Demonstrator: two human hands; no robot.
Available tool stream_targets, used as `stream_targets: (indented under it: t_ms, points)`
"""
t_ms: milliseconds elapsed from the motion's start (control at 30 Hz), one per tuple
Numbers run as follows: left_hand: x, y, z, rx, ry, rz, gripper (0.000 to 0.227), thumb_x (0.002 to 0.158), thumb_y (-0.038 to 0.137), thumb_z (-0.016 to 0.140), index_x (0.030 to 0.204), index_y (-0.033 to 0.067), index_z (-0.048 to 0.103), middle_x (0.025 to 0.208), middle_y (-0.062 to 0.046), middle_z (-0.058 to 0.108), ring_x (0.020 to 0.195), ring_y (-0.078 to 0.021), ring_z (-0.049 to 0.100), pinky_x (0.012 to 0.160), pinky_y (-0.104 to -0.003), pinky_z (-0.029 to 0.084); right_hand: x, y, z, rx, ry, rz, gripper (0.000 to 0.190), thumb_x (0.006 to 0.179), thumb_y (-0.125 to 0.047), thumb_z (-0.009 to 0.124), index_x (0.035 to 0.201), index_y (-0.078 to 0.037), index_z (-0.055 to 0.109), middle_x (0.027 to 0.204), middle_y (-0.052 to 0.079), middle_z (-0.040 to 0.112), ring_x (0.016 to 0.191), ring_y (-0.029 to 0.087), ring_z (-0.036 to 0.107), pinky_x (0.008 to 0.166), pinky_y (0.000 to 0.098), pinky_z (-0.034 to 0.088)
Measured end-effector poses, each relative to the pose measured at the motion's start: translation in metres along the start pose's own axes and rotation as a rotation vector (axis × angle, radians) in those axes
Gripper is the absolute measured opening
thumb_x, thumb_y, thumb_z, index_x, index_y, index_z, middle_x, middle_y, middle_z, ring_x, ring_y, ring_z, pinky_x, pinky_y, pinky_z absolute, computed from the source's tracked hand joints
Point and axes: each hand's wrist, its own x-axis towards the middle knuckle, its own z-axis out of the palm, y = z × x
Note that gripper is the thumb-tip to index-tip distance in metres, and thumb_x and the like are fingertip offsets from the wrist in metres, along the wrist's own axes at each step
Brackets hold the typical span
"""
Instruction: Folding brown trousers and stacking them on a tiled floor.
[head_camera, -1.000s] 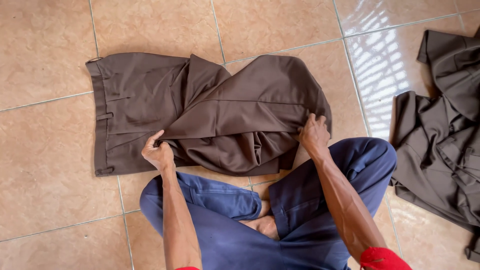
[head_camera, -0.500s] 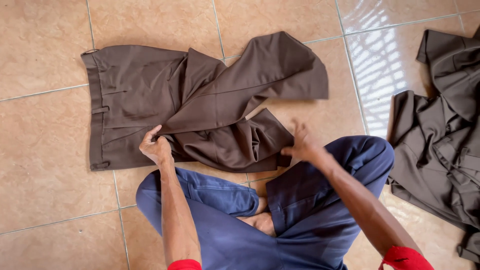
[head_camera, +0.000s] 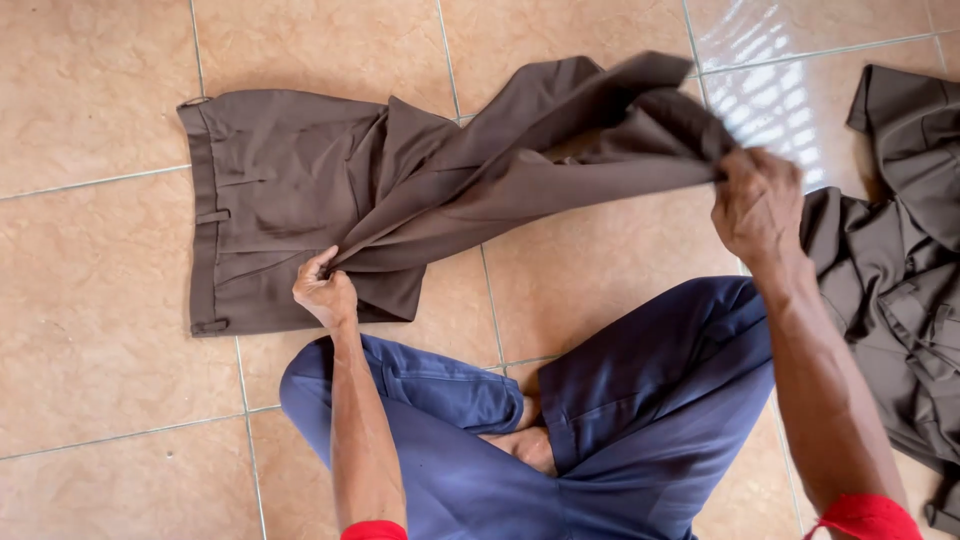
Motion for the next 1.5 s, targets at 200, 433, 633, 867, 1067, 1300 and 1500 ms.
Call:
stream_targets:
  t_ms: [200, 433, 633, 867, 1067, 1300, 1500]
  points:
    - [-0.001, -0.003, 0.000, -0.003, -0.006, 0.030, 0.050, 0.063, -0.019, 0.049, 0.098, -0.0008, 0.079, 0.084, -0.010, 0.069, 0.062, -0.0161, 0.057, 0.059, -0.026, 0.049, -0.031, 0.062, 0.028, 0.539, -0.816, 0.713, 0.048, 0.106, -0.030, 0.066, 0.085, 0.013, 0.065, 0.068, 0.011, 0.051, 0.059, 0.022, 0.044, 0.055, 0.0387, 0.038]
    - [-0.002, 0.005, 0.000, 0.034, -0.012, 0.039, 0.051, 0.064, -0.018, 0.048, 0.098, 0.0016, 0.081, 0.081, -0.007, 0.065, 0.059, -0.0141, 0.048, 0.055, -0.026, 0.042, -0.016, 0.129, 0.018, 1.357, -0.603, 0.846, 0.051, 0.090, -0.022, 0.069, 0.140, -0.011, 0.061, 0.098, -0.002, 0.065, 0.065, 0.002, 0.056, 0.060, 0.0105, 0.041]
    - [-0.002, 0.008, 0.000, 0.032, -0.022, 0.017, 0.051, 0.065, -0.019, 0.049, 0.099, 0.0021, 0.081, 0.081, -0.007, 0.065, 0.059, -0.0133, 0.048, 0.056, -0.025, 0.042, -0.029, 0.096, 0.094, 0.213, -0.600, 0.744, 0.053, 0.085, -0.014, 0.085, 0.130, 0.005, 0.065, 0.105, 0.021, 0.065, 0.088, 0.032, 0.063, 0.077, 0.0441, 0.053]
    - [-0.005, -0.014, 0.006, 0.133, 0.042, 0.043, 0.055, 0.062, -0.012, 0.051, 0.098, 0.0114, 0.086, 0.073, -0.011, 0.066, 0.055, -0.0198, 0.055, 0.059, -0.033, 0.052, -0.010, -0.010, 0.112, 0.270, -0.438, 0.141, 0.040, 0.088, -0.019, 0.079, 0.125, -0.016, 0.066, 0.114, 0.011, 0.063, 0.094, 0.036, 0.073, 0.073, 0.0489, 0.061]
    - [-0.006, -0.010, 0.006, 0.135, 0.038, -0.009, 0.055, 0.063, -0.010, 0.050, 0.099, 0.0131, 0.085, 0.074, -0.012, 0.067, 0.056, -0.0219, 0.059, 0.059, -0.034, 0.052, 0.063, -0.084, 0.133, 0.369, -0.231, 0.074, 0.065, 0.097, -0.002, 0.071, 0.153, -0.006, 0.038, 0.148, 0.025, 0.035, 0.098, 0.053, 0.066, 0.074, 0.0611, 0.062]
    - [-0.005, -0.007, 0.003, 0.139, 0.014, -0.076, 0.056, 0.065, -0.012, 0.051, 0.099, 0.0153, 0.086, 0.074, -0.010, 0.067, 0.051, -0.0179, 0.053, 0.056, -0.034, 0.049, 0.094, -0.001, 0.255, 0.788, 0.065, -0.281, 0.030, 0.081, -0.001, 0.067, 0.058, -0.019, 0.065, 0.071, 0.002, 0.068, 0.074, 0.025, 0.067, 0.078, 0.0334, 0.054]
    - [-0.003, -0.008, 0.007, 0.114, 0.064, -0.039, 0.057, 0.062, -0.009, 0.050, 0.093, 0.0200, 0.087, 0.070, -0.009, 0.063, 0.053, -0.0182, 0.053, 0.063, -0.030, 0.052, 0.075, 0.049, 0.040, 1.099, 0.227, 0.117, 0.021, 0.118, -0.013, 0.061, 0.122, 0.006, 0.054, 0.110, 0.011, 0.056, 0.100, 0.013, 0.058, 0.099, 0.0272, 0.048]
